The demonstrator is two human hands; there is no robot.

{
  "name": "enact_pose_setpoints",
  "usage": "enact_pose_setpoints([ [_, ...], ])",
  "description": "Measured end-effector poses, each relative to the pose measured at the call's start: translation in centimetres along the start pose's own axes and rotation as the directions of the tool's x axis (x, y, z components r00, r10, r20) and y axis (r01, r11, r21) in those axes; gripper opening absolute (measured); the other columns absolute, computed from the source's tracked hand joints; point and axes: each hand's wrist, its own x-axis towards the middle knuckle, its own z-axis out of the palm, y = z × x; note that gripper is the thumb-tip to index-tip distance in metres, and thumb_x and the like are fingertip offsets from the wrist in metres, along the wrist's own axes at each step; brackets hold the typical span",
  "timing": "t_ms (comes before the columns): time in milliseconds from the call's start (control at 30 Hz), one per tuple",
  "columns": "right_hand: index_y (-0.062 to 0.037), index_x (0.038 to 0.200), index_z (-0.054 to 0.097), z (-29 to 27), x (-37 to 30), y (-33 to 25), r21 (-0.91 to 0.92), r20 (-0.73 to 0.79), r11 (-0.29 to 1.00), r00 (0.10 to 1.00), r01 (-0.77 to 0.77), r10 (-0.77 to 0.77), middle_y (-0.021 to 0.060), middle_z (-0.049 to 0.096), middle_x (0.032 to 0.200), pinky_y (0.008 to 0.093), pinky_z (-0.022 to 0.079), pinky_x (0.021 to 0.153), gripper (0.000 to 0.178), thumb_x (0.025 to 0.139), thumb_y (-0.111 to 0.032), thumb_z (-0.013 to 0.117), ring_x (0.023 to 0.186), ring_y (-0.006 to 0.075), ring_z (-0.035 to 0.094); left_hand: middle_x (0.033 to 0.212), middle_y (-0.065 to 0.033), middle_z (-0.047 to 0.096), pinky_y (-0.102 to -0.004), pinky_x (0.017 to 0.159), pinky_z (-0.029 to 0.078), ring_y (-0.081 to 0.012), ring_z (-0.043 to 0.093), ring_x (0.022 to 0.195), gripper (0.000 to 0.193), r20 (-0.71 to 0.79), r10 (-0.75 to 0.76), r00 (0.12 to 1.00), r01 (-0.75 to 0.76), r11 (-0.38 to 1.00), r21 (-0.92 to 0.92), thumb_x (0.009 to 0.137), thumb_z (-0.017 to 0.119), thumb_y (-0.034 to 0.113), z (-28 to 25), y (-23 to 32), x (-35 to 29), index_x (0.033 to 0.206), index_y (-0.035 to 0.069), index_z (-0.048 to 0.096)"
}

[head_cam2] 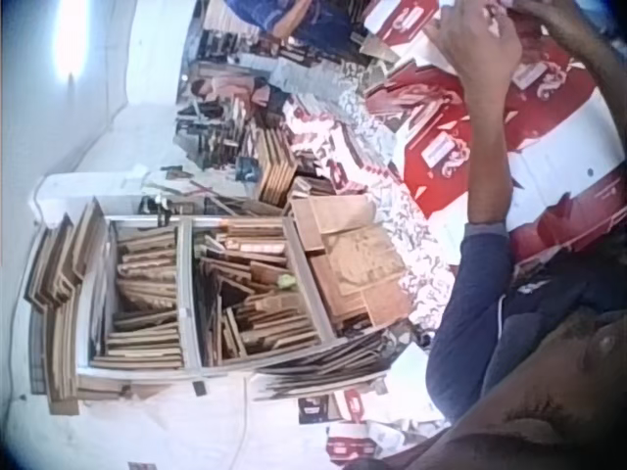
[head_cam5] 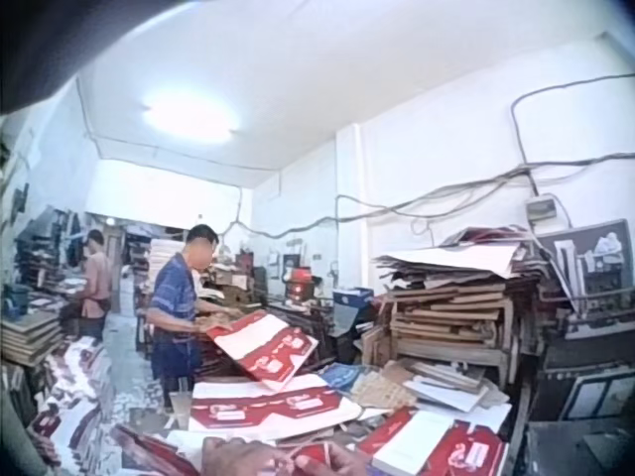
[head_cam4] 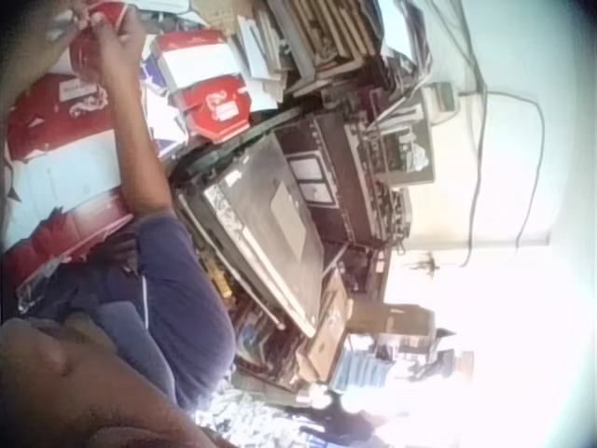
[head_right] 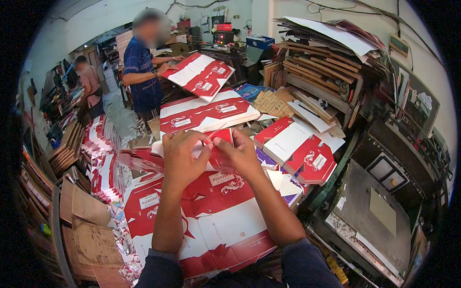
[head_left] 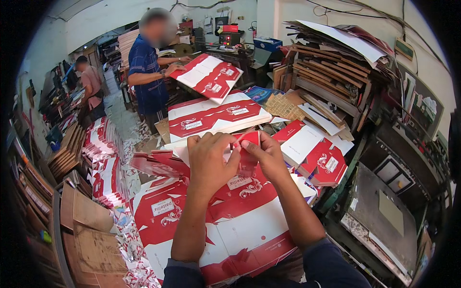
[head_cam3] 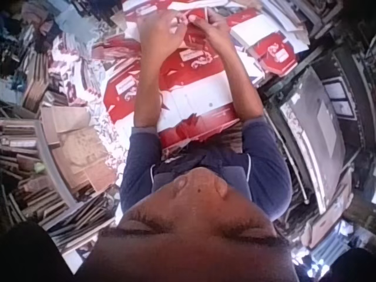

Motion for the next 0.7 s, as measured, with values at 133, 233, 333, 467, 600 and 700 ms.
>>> enact_pose_setpoints([
  [133, -0.0008, 0.114, 0.065, -0.1, -0.8, 0.5, -0.100, -0.074, 0.994, 0.996, 0.034, -0.042, 0.0077, 0.072, 0.100, 0.0268, 0.054, 0.078, 0.027, 0.097, -0.021, 0.069, 0.087, 0.0114, 0.067, 0.087, -0.0022, 0.066, -0.0488, 0.100, 0.033, -0.0229, 0.059, 0.091, 0.010, -0.014, 0.100, 0.995, -0.100, 0.994, -0.048, 0.079, 0.073, 0.020, -0.3, 0.1, -0.3, 0.083, 0.012, 0.069],
  [233, -0.0013, 0.106, 0.067, 0.0, -1.2, 0.4, -0.127, -0.076, 0.990, 0.995, 0.058, -0.068, 0.0066, 0.072, 0.095, 0.0251, 0.054, 0.075, 0.024, 0.097, -0.024, 0.068, 0.086, 0.0098, 0.066, 0.091, -0.0014, 0.063, -0.0553, 0.106, 0.031, -0.0237, 0.058, 0.096, 0.008, -0.095, 0.141, 0.985, -0.144, 0.989, -0.020, 0.078, 0.073, 0.018, -0.1, 0.1, -0.2, 0.081, 0.012, 0.069],
  [333, -0.0019, 0.106, 0.068, 0.7, -1.5, 0.0, -0.041, -0.146, 0.999, 0.989, -0.017, 0.011, 0.0056, 0.071, 0.093, 0.0242, 0.053, 0.074, 0.025, 0.099, -0.026, 0.066, 0.085, 0.0079, 0.064, 0.095, -0.0004, 0.061, -0.0604, 0.110, 0.027, -0.0242, 0.056, 0.100, 0.008, -0.114, 0.239, 0.964, -0.240, 0.971, 0.005, 0.076, 0.073, 0.016, -0.1, 0.5, 0.0, 0.081, 0.012, 0.069],
  [467, -0.0022, 0.106, 0.069, 1.5, -0.7, 1.1, -0.075, -0.195, 0.995, 0.978, 0.066, -0.079, 0.0045, 0.071, 0.091, 0.0244, 0.052, 0.074, 0.026, 0.100, -0.027, 0.064, 0.084, 0.0068, 0.063, 0.095, -0.0005, 0.062, -0.0545, 0.101, 0.033, -0.0233, 0.056, 0.101, 0.009, -0.131, 0.280, 0.951, -0.267, 0.958, 0.108, 0.076, 0.074, 0.015, 0.3, 1.4, -0.2, 0.083, 0.012, 0.070],
  [600, -0.0010, 0.106, 0.069, 1.6, -0.1, 1.7, -0.153, -0.234, 0.975, 0.952, 0.164, -0.197, 0.0042, 0.071, 0.093, 0.0247, 0.051, 0.074, 0.027, 0.100, -0.027, 0.064, 0.085, 0.0072, 0.062, 0.090, -0.0033, 0.067, -0.0445, 0.085, 0.038, -0.0239, 0.060, 0.092, 0.007, -0.126, 0.058, 0.990, -0.043, 0.991, 0.124, 0.085, 0.071, 0.017, 0.6, 2.6, -0.7, 0.089, 0.010, 0.070],
  [700, -0.0008, 0.107, 0.069, 1.7, -0.1, 1.5, -0.143, -0.210, 0.962, 0.943, 0.233, -0.260, 0.0042, 0.071, 0.096, 0.0250, 0.051, 0.076, 0.027, 0.100, -0.027, 0.064, 0.087, 0.0076, 0.061, 0.086, -0.0071, 0.068, -0.0408, 0.080, 0.039, -0.0248, 0.062, 0.083, 0.012, -0.125, -0.026, 0.992, 0.044, 0.989, 0.144, 0.091, 0.068, 0.020, 1.0, 1.8, -0.7, 0.092, 0.008, 0.068],
])
